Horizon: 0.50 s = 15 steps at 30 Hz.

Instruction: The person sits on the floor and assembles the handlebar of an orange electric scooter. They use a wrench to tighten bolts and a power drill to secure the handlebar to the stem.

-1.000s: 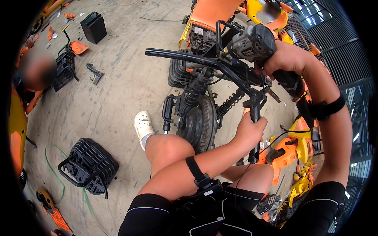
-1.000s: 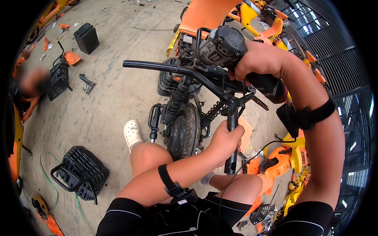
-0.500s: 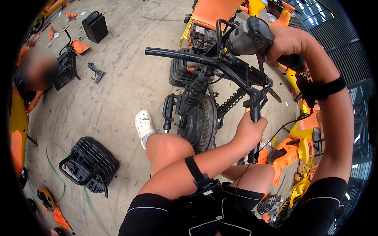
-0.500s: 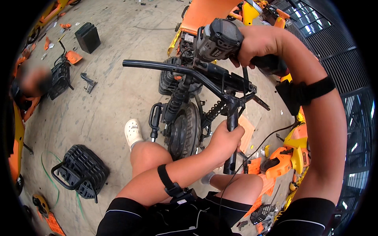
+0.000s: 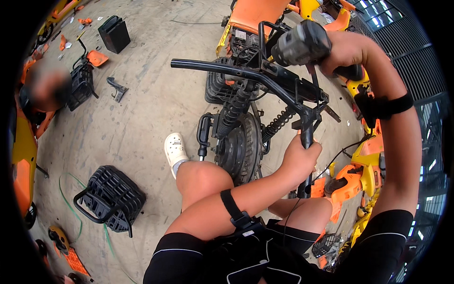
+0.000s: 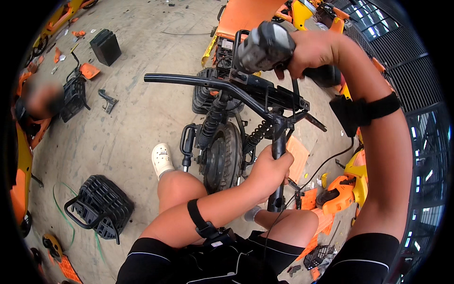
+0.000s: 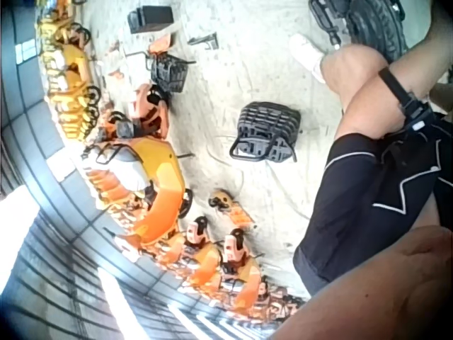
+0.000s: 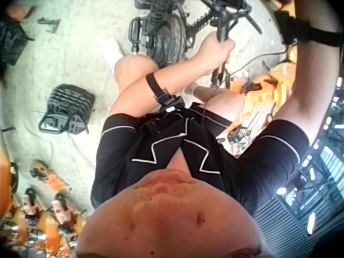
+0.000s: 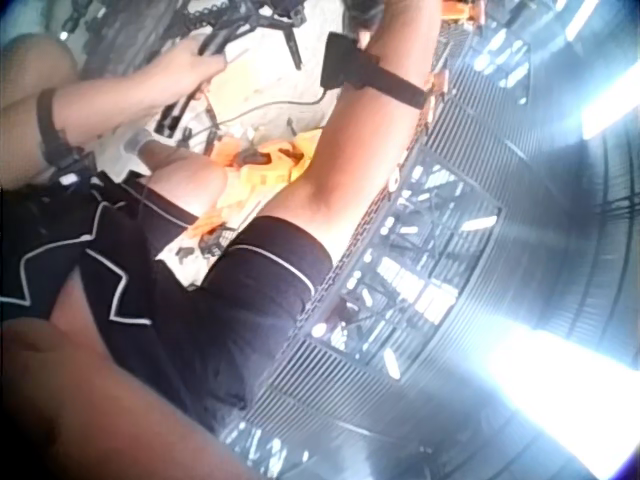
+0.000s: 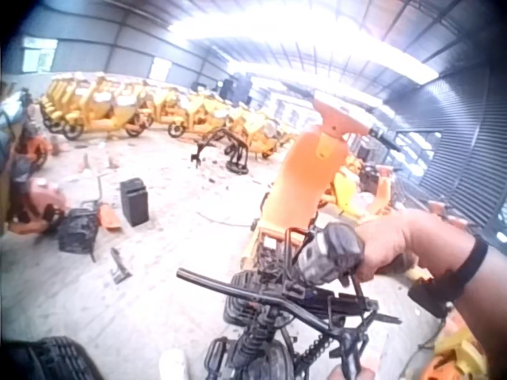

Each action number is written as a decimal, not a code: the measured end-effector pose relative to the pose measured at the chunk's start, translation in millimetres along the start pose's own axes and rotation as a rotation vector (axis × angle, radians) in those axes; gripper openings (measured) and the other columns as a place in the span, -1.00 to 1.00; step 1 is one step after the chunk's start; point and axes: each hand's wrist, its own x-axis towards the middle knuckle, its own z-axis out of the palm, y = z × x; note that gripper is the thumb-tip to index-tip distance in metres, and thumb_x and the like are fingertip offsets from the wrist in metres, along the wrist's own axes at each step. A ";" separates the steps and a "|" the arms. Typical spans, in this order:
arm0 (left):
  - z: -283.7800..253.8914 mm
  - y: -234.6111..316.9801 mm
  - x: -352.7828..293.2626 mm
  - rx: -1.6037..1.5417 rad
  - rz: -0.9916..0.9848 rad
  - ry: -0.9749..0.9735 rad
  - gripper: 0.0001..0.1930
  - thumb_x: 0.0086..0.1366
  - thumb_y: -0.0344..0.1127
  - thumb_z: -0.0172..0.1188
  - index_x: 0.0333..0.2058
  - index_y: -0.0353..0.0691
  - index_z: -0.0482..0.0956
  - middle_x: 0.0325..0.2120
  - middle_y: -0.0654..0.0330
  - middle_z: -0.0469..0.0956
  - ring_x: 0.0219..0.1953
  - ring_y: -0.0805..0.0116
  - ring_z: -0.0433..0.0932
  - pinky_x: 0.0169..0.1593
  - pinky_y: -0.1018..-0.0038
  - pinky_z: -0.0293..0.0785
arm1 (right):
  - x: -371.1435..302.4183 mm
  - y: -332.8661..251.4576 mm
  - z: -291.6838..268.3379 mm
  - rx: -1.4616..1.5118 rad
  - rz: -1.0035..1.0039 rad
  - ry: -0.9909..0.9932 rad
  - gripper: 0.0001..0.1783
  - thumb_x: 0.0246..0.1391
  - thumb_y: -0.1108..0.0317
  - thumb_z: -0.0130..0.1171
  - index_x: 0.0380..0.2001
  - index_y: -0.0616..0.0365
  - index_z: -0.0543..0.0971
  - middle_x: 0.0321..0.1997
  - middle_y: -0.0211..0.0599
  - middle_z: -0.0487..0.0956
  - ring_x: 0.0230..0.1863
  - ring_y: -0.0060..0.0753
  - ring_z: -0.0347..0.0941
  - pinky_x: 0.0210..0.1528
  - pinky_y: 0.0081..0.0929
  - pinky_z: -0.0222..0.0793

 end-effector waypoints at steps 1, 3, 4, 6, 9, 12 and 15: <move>0.0 -0.4 0.4 -0.001 0.004 -0.008 -0.83 0.28 -0.32 0.13 -0.31 -0.27 0.37 -0.59 0.25 0.41 -0.61 0.47 0.41 -0.50 0.47 0.42 | -0.3 -9.9 -7.4 -0.216 -0.082 0.024 -0.44 -0.47 0.51 0.33 -0.18 0.16 0.66 -0.27 -0.31 0.69 -0.21 -0.36 0.58 -0.11 -0.35 0.53; 3.3 -5.6 -0.6 0.002 -0.005 -0.039 -0.84 0.28 -0.32 0.13 -0.31 -0.27 0.37 -0.59 0.25 0.41 -0.62 0.47 0.41 -0.50 0.47 0.42 | 1.0 -22.3 -15.7 -0.092 0.110 -0.071 -0.48 -0.44 0.56 0.27 -0.21 0.19 0.68 -0.27 -0.24 0.70 -0.27 -0.34 0.61 -0.17 -0.41 0.54; 3.4 -6.2 -0.3 0.001 -0.001 -0.034 -0.84 0.28 -0.31 0.13 -0.31 -0.27 0.38 -0.59 0.25 0.41 -0.61 0.47 0.41 -0.50 0.47 0.42 | 4.1 -28.0 -19.1 0.011 0.240 -0.128 -0.48 -0.46 0.61 0.20 -0.22 0.22 0.67 -0.27 -0.21 0.69 -0.31 -0.36 0.62 -0.26 -0.46 0.55; 4.3 -1.9 0.7 -0.010 0.027 -0.030 -0.84 0.28 -0.31 0.13 -0.32 -0.26 0.38 -0.59 0.25 0.41 -0.61 0.48 0.41 -0.50 0.48 0.42 | 7.8 -15.0 -17.1 -0.080 0.108 0.037 -0.49 -0.33 0.44 0.48 -0.16 0.27 0.65 -0.31 -0.19 0.71 -0.32 -0.36 0.64 -0.19 -0.42 0.56; 3.2 -1.6 -1.7 0.010 -0.010 -0.013 -0.84 0.28 -0.31 0.13 -0.32 -0.25 0.38 -0.59 0.26 0.41 -0.60 0.50 0.41 -0.49 0.48 0.43 | -3.3 -10.4 -4.7 -0.267 0.059 0.416 -0.33 -0.29 0.16 0.63 -0.11 0.30 0.60 -0.30 -0.14 0.70 -0.32 -0.33 0.65 -0.18 -0.42 0.53; 3.5 -3.1 1.5 -0.017 -0.007 -0.002 -0.84 0.26 -0.31 0.13 -0.28 -0.22 0.38 -0.61 0.29 0.38 -0.62 0.50 0.38 -0.54 0.46 0.39 | -4.1 1.2 15.3 -0.276 -0.044 0.641 -0.34 -0.17 0.12 0.56 -0.11 0.32 0.50 -0.35 -0.06 0.61 -0.31 -0.13 0.61 -0.17 -0.32 0.48; 4.1 -4.1 0.3 -0.021 -0.015 -0.007 -0.83 0.26 -0.31 0.14 -0.27 -0.22 0.37 -0.61 0.29 0.38 -0.62 0.50 0.37 -0.53 0.46 0.39 | -12.4 17.7 47.2 -0.528 -0.119 0.892 -0.26 -0.11 0.06 0.51 -0.01 0.32 0.40 -0.35 0.04 0.58 -0.31 0.04 0.59 -0.19 -0.24 0.46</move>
